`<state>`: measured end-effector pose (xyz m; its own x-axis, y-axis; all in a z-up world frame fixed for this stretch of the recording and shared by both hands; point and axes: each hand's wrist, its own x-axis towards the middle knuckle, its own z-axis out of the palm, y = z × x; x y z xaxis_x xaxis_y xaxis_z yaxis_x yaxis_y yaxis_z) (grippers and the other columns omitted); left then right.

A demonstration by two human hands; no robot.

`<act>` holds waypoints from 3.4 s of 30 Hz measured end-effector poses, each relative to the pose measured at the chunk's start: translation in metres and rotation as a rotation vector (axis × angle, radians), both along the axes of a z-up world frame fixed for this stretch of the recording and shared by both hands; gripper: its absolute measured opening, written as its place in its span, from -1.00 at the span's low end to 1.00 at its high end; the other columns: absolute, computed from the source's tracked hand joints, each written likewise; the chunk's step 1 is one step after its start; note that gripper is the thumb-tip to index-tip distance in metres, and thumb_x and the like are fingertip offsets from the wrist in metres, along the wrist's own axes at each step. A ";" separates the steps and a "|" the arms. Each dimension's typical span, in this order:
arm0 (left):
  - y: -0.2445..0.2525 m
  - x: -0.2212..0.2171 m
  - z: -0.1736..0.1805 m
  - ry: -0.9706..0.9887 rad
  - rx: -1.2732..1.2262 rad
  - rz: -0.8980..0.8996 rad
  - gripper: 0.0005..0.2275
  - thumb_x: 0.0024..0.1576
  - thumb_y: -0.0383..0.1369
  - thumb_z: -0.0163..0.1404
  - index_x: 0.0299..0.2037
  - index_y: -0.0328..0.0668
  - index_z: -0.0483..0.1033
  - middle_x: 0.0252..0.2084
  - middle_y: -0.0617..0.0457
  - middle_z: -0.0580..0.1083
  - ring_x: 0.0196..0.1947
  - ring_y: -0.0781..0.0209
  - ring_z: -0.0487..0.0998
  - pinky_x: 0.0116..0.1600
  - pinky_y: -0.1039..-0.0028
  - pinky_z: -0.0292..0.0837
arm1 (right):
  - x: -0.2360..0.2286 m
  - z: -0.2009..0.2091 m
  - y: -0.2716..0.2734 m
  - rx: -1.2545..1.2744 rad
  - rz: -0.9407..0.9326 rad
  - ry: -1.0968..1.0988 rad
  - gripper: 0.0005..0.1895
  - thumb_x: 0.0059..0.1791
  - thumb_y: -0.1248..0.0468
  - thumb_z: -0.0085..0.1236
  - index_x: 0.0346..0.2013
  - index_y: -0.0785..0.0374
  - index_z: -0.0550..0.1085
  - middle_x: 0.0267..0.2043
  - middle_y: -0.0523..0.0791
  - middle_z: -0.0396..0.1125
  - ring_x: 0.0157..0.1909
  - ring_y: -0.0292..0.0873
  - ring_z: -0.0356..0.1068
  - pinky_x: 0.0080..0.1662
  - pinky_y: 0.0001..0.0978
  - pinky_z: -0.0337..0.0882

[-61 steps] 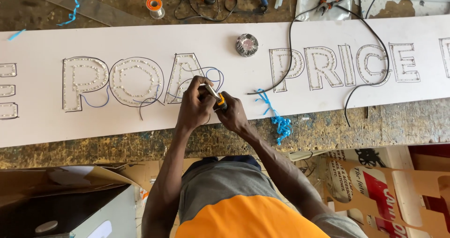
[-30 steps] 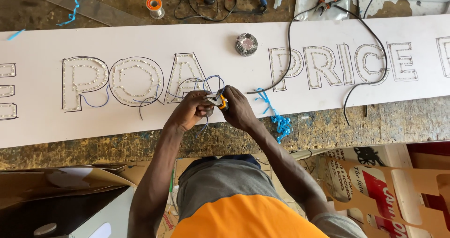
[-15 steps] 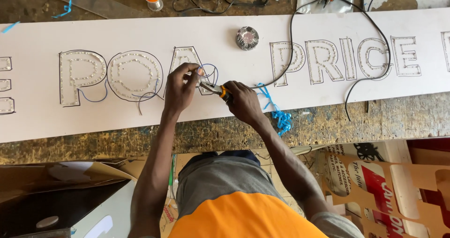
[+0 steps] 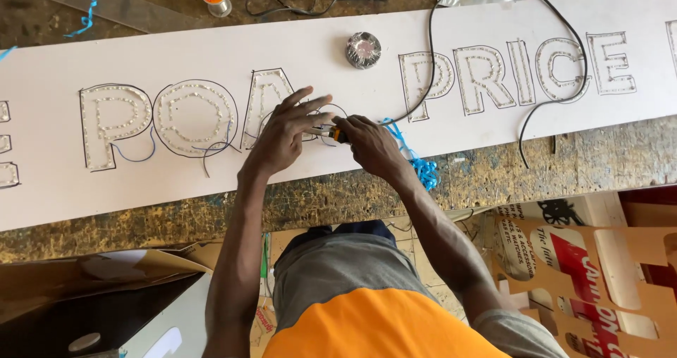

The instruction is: The person works on a white board with outlined letters, using pliers to strip and cut wires. They connect blue and black wires to the letter outlines, using a utility knife to strip insulation and pliers to secure connections.

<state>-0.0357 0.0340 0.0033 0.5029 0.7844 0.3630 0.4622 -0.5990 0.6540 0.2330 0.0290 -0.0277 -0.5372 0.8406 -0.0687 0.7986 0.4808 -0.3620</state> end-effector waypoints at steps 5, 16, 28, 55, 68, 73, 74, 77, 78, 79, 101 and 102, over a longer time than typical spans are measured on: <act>0.006 -0.008 0.014 -0.113 -0.162 -0.099 -0.59 0.34 -0.70 -0.07 0.28 -0.15 0.69 0.39 -0.12 0.60 0.55 -0.30 0.41 0.55 -0.13 0.32 | 0.006 0.058 -0.009 -0.075 0.001 0.049 -0.24 -0.03 0.62 0.21 0.46 0.16 0.38 0.29 0.15 0.52 0.36 0.39 0.49 -0.03 0.25 0.61; 0.027 0.032 -0.002 -0.295 -0.239 -0.207 -0.60 0.26 -0.63 0.20 0.33 -0.29 0.62 0.27 -0.24 0.62 0.29 -0.38 0.58 0.25 -0.06 0.50 | 0.031 0.084 -0.002 -0.156 0.004 0.091 -0.26 0.01 0.61 0.18 0.50 0.21 0.44 0.40 0.16 0.51 0.33 0.31 0.56 0.19 0.12 0.58; 0.033 0.032 0.010 0.145 0.113 0.201 -0.35 0.09 -0.52 0.19 0.50 -0.35 0.51 0.60 -0.22 0.38 0.58 -0.37 0.26 0.48 -0.14 0.23 | 0.081 0.072 -0.025 -0.134 -0.151 0.206 -0.43 0.21 0.09 0.24 0.48 0.21 0.43 -0.03 0.06 0.49 0.18 0.23 0.50 0.24 0.14 0.50; -0.031 0.464 -0.047 -0.403 -0.222 -0.060 -0.83 0.39 -0.58 0.03 0.06 -0.31 0.70 0.01 -0.14 0.63 0.10 -0.20 0.70 0.17 0.04 0.61 | 0.423 -0.091 -0.081 0.204 -0.886 0.327 -0.32 -0.16 0.30 0.52 0.26 -0.09 0.57 0.11 -0.16 0.39 0.12 0.07 0.41 0.07 0.04 0.54; -0.046 0.428 -0.005 -0.427 0.059 0.065 -0.46 0.29 -0.28 0.37 0.48 -0.10 0.54 0.53 -0.16 0.41 0.49 -0.28 0.45 0.45 -0.05 0.49 | 0.339 0.039 -0.013 -0.586 -0.330 1.579 -0.49 0.17 0.55 0.16 0.40 0.36 0.28 -0.08 0.06 0.46 -0.20 -0.12 0.58 -0.24 -0.37 0.65; -0.063 0.377 0.015 -0.521 0.278 0.373 -0.52 0.21 -0.25 0.42 0.30 -0.29 0.66 0.26 -0.18 0.64 0.30 -0.19 0.65 0.44 -0.05 0.53 | 0.269 0.054 -0.003 -0.710 -0.141 1.400 -0.62 0.14 0.58 0.11 0.27 0.46 0.44 -0.07 0.10 0.50 -0.11 -0.02 0.58 -0.23 -0.27 0.66; -0.067 0.366 0.019 -0.529 0.278 0.439 -0.57 0.22 -0.25 0.41 0.22 -0.29 0.69 0.18 -0.15 0.68 0.23 -0.17 0.70 0.38 -0.02 0.57 | 0.256 0.053 -0.001 -0.722 -0.119 1.345 -0.57 0.11 0.57 0.05 0.29 0.46 0.49 -0.05 0.11 0.52 -0.07 -0.04 0.57 -0.20 -0.28 0.64; -0.072 0.323 -0.022 -0.701 0.194 0.642 -0.77 0.38 -0.29 0.18 0.04 -0.32 0.71 -0.02 -0.15 0.72 0.02 -0.13 0.76 0.13 0.05 0.65 | 0.210 0.059 -0.001 -0.783 -0.033 1.271 -0.57 0.18 0.40 0.00 0.31 0.49 0.56 -0.07 0.17 0.57 -0.05 0.01 0.61 -0.16 -0.22 0.67; -0.072 0.307 -0.044 -0.874 0.088 0.746 -0.73 0.53 -0.34 -0.04 -0.07 -0.35 0.69 -0.13 -0.20 0.71 -0.12 -0.10 0.76 -0.08 0.09 0.70 | 0.195 0.063 -0.004 -0.818 -0.003 1.259 -0.57 0.28 0.26 0.01 0.32 0.51 0.57 -0.12 0.21 0.59 -0.07 0.08 0.66 -0.14 -0.14 0.71; -0.067 0.295 -0.028 -0.879 0.096 0.756 -0.73 0.53 -0.34 -0.04 -0.07 -0.35 0.69 -0.13 -0.20 0.71 -0.12 -0.10 0.76 -0.08 0.09 0.70 | 0.183 0.070 -0.006 -0.821 0.009 1.250 -0.57 0.28 0.26 0.01 0.32 0.51 0.57 -0.12 0.21 0.59 -0.07 0.08 0.66 -0.14 -0.14 0.71; 0.260 0.015 -0.042 -0.803 -0.262 0.750 -0.83 0.44 -0.35 0.04 -0.08 -0.28 0.64 -0.18 -0.08 0.61 -0.10 0.13 0.64 0.07 0.19 0.67 | -0.149 -0.013 0.346 0.284 -0.295 0.533 -0.57 -0.04 0.52 0.18 0.13 0.27 0.62 -0.01 0.13 0.53 0.06 0.42 0.55 0.03 0.34 0.63; 0.263 0.011 -0.051 -0.722 -0.270 0.782 -0.81 0.44 -0.28 0.05 -0.12 -0.21 0.63 -0.21 -0.09 0.60 -0.12 0.12 0.66 0.06 0.22 0.64 | -0.152 -0.032 0.368 0.300 -0.309 0.367 -0.56 -0.07 0.45 0.31 0.11 0.20 0.64 0.01 0.03 0.54 0.10 0.29 0.58 0.09 0.21 0.67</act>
<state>-0.0243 0.2973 -0.0480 -0.4302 0.8917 0.1406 0.1074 -0.1041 0.9888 0.0813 0.3968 -0.0595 -0.2070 0.9165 0.3424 0.7661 0.3695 -0.5259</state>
